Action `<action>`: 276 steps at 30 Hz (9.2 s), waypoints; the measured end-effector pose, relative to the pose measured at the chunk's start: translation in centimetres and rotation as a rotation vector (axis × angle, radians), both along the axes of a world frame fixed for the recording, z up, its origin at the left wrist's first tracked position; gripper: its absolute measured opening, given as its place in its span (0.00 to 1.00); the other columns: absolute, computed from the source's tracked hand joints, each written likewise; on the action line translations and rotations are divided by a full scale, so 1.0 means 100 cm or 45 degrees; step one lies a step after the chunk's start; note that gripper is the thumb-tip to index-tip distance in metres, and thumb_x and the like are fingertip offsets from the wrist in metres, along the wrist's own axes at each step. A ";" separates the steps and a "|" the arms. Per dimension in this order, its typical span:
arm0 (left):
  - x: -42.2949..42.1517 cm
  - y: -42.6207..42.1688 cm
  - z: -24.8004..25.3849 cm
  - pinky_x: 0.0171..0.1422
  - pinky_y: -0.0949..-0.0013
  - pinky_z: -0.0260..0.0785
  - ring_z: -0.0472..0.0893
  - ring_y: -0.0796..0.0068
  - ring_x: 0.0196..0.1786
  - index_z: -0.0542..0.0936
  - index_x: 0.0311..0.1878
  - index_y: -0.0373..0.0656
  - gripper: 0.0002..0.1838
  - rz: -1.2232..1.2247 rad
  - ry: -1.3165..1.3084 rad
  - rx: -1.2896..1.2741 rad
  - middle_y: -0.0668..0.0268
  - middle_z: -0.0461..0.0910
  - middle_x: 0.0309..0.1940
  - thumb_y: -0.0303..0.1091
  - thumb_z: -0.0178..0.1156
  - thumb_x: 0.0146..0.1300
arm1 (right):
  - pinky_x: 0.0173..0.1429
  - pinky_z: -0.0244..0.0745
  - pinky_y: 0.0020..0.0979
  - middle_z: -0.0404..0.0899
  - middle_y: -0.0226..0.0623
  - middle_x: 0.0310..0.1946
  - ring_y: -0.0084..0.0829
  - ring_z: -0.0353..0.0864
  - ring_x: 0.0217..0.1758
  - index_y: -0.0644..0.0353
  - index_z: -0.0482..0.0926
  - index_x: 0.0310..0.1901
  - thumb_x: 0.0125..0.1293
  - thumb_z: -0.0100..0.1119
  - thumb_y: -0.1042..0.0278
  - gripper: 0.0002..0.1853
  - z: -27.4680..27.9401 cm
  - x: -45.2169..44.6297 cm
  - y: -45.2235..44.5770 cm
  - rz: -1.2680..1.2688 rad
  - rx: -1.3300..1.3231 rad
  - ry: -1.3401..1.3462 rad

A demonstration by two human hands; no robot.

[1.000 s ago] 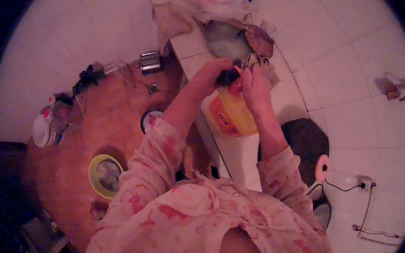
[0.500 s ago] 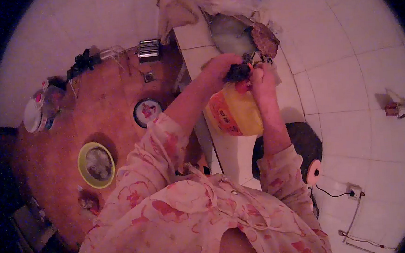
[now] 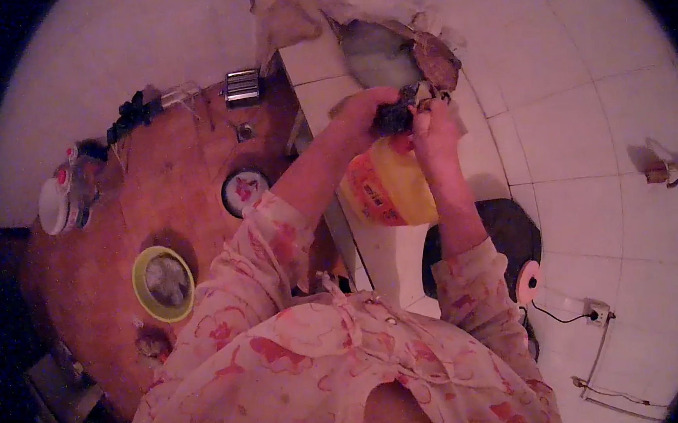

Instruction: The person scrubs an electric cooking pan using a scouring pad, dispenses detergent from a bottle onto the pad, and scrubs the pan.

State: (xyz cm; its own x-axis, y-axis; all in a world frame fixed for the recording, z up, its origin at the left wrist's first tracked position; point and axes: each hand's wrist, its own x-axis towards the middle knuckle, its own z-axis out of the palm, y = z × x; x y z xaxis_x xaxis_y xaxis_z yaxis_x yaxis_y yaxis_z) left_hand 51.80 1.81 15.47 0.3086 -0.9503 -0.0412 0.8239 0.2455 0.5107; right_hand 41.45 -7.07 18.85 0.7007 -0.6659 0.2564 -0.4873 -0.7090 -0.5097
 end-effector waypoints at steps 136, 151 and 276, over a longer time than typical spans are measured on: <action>-0.373 -0.046 -0.106 0.36 0.56 0.63 0.69 0.53 0.34 0.67 0.25 0.41 0.05 1.163 -1.991 0.470 0.57 0.66 0.28 0.26 0.53 0.48 | 0.37 0.62 0.21 0.66 0.29 0.28 0.20 0.64 0.31 0.59 0.67 0.32 0.53 0.55 0.78 0.07 -0.100 -0.385 -0.040 0.350 0.151 -0.009; -0.383 -0.041 -0.101 0.37 0.56 0.63 0.69 0.52 0.34 0.67 0.27 0.41 0.07 1.048 -1.919 0.531 0.56 0.67 0.29 0.26 0.55 0.45 | 0.41 0.68 0.33 0.70 0.42 0.31 0.42 0.71 0.36 0.61 0.68 0.33 0.51 0.56 0.76 0.08 -0.093 -0.388 -0.039 0.324 0.235 0.121; -0.371 -0.033 -0.102 0.36 0.56 0.66 0.71 0.55 0.35 0.69 0.25 0.42 0.01 1.008 -2.184 0.758 0.58 0.69 0.28 0.27 0.49 0.50 | 0.37 0.63 0.23 0.65 0.31 0.28 0.23 0.64 0.30 0.60 0.66 0.33 0.53 0.51 0.78 0.07 -0.101 -0.384 -0.035 0.369 0.049 0.049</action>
